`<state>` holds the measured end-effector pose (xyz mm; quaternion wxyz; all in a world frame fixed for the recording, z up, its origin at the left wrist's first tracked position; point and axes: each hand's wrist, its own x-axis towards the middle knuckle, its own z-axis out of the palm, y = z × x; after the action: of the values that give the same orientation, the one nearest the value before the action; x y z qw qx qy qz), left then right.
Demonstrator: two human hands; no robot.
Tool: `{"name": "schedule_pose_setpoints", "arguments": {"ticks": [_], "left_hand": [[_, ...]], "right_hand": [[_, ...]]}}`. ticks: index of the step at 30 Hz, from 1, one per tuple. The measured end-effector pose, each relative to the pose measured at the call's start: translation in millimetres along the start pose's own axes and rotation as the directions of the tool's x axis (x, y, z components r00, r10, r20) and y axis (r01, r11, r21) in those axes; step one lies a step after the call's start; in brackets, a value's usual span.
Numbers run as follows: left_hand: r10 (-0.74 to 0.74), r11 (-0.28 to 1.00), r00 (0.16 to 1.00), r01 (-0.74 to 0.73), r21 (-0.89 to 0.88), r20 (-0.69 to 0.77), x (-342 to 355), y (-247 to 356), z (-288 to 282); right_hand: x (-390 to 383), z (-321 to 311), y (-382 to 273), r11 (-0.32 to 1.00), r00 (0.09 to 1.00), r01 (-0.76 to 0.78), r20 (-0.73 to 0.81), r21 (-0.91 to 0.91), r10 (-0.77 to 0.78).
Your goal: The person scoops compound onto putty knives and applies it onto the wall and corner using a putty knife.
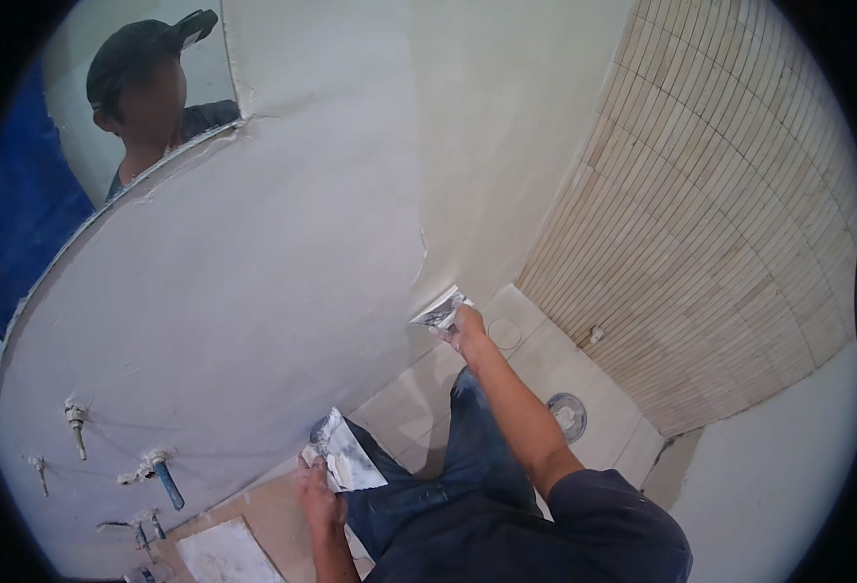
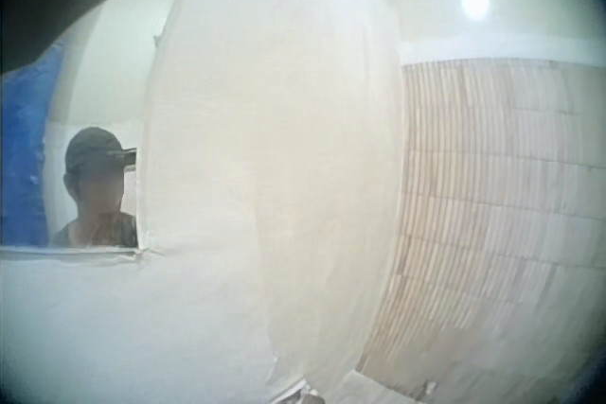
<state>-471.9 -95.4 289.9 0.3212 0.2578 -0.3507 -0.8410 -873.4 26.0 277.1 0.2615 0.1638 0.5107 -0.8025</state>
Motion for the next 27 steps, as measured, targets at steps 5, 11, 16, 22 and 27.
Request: {"name": "schedule_pose_setpoints", "arguments": {"ticks": [5, 11, 16, 22, 27], "left_hand": [[-0.001, 1.000, 1.000, 0.001, -0.001, 0.004, 0, -4, 5], [0.002, 1.000, 1.000, -0.002, 0.002, -0.006, 12, -13, -13], [-0.018, 0.996, 0.990, 0.029, -0.080, 0.139, 14, -3, -1], [0.017, 0.991, 0.992, 0.000, -0.131, 0.126, 9, 5, 11], [0.037, 0.989, 0.972, -0.002, -0.151, 0.231, 13, 1, 18]], "right_hand": [[-27, 34, -49, 1.000, 0.998, 0.005, 0.058, 0.003, -0.005], [-82, 90, -116, 0.984, 0.974, 0.161, 0.152, 0.071, -0.171], [-165, 138, -201, 0.953, 0.883, 0.280, 0.359, 0.115, -0.303], [-269, 210, -290, 0.892, 0.848, 0.451, 0.302, 0.017, -0.435], [-317, 262, -387, 0.724, 0.708, 0.676, 0.393, -0.137, -0.587]]}}
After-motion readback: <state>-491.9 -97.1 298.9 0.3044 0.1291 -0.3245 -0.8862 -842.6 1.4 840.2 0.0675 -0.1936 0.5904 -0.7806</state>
